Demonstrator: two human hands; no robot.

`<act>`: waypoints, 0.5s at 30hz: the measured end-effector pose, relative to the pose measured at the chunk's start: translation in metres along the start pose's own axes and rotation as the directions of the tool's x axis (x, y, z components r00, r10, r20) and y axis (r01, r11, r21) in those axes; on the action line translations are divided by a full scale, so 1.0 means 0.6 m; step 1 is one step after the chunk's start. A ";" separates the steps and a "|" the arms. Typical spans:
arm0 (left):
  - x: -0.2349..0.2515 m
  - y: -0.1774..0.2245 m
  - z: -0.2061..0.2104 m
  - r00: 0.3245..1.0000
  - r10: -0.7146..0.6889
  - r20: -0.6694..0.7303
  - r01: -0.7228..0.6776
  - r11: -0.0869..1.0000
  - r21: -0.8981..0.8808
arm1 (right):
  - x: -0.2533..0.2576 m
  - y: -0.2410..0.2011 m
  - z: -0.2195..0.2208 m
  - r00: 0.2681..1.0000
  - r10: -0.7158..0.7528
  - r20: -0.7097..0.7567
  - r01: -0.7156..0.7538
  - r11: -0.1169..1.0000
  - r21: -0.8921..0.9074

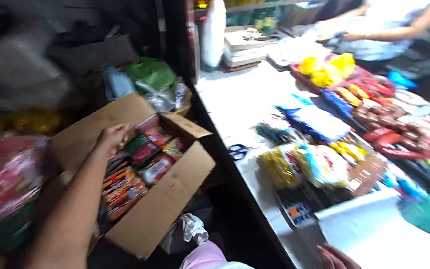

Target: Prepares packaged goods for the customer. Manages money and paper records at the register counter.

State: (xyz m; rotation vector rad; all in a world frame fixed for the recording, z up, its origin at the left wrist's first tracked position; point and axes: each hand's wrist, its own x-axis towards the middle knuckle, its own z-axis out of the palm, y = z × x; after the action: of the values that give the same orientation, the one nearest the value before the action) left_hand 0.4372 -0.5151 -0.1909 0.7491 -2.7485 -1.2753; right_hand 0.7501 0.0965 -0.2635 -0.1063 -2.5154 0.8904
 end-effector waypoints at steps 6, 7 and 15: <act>-0.205 0.173 0.284 0.689 0.195 0.698 0.491 0.583 -0.648 | -0.079 0.040 -0.113 0.880 0.159 -0.448 -0.347 0.860 -0.375; -0.252 0.195 0.338 0.634 0.217 0.742 0.550 0.549 -0.630 | -0.100 0.044 -0.123 0.853 0.217 -0.474 -0.433 0.801 -0.413; -0.544 0.316 0.593 -0.013 0.084 0.996 0.796 0.604 -0.041 | -0.150 0.044 -0.150 0.626 0.368 -0.687 -0.660 0.719 -0.217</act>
State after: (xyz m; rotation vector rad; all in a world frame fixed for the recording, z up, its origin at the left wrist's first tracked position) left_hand 0.5712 -0.0159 -0.2323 0.7397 -1.8990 -3.9411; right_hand 0.8686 0.1490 -0.2543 -1.1707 -2.0046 0.3233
